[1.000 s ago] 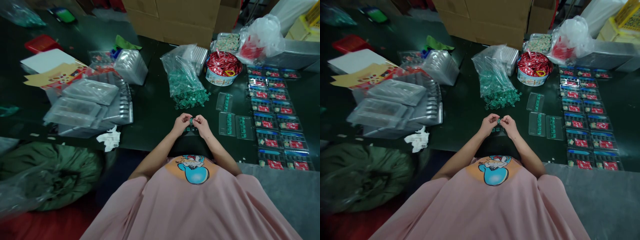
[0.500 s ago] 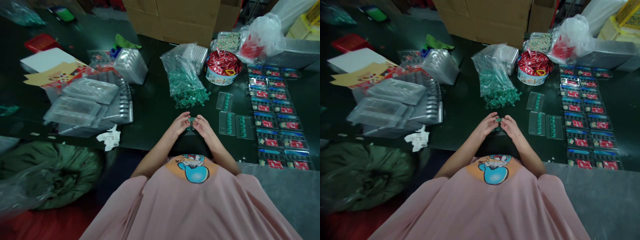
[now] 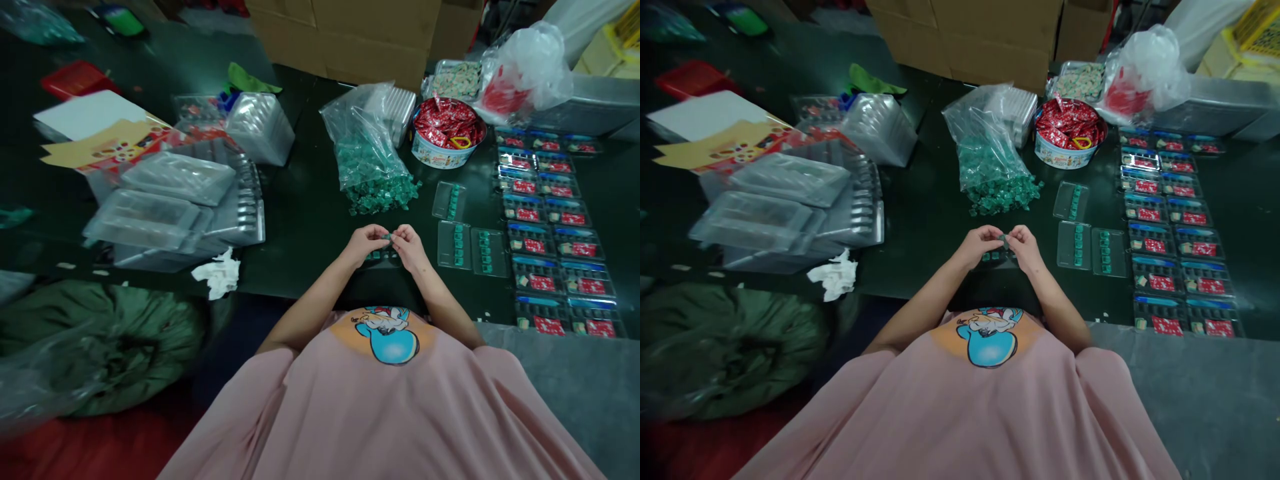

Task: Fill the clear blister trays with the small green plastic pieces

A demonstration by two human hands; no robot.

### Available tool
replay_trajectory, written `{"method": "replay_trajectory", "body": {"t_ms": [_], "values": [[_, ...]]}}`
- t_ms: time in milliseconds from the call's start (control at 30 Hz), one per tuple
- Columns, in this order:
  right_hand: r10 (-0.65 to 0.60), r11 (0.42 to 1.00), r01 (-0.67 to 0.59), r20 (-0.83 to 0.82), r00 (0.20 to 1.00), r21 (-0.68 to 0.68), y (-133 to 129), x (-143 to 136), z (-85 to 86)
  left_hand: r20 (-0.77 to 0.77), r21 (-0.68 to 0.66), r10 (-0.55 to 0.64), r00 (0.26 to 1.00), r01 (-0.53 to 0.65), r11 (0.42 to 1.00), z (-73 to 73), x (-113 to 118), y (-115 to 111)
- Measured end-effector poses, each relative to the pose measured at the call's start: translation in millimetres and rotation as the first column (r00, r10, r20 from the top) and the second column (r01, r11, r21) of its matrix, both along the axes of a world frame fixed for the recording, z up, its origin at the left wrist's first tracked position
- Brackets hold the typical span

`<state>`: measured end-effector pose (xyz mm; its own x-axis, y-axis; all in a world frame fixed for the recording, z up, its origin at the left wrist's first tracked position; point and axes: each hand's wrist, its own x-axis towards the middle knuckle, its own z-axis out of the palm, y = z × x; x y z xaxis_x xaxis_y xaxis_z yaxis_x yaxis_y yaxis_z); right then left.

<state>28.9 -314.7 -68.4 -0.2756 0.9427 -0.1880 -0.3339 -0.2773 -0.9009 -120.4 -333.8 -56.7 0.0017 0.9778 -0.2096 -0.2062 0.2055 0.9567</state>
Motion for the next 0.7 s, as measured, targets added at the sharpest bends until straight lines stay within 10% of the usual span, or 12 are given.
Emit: {"method": "replay_trajectory", "body": {"t_ms": [200, 333, 467, 700], "values": [[0.001, 0.998, -0.007, 0.080, 0.997, 0.070, 3, 0, 0.0, 0.210, -0.137, -0.043, 0.977, 0.073, 0.988, 1.3, -2, 2], [-0.025, 0.992, 0.006, 0.152, 0.988, 0.129, 2, 4, -6.7, -0.146, 0.056, -0.087, 0.985, 0.096, 0.994, 0.9, -2, -4], [0.018, 0.985, -0.056, 0.224, 0.974, 0.164, -4, 11, -18.3, -0.556, 0.241, -0.046, 0.830, 0.213, 0.947, -0.5, -3, -13], [0.021, 0.965, -0.135, 0.447, 0.894, 0.225, -10, 29, -30.1, -0.754, 0.317, 0.004, 0.657, 0.359, 0.878, -27.8, -3, -20]]}}
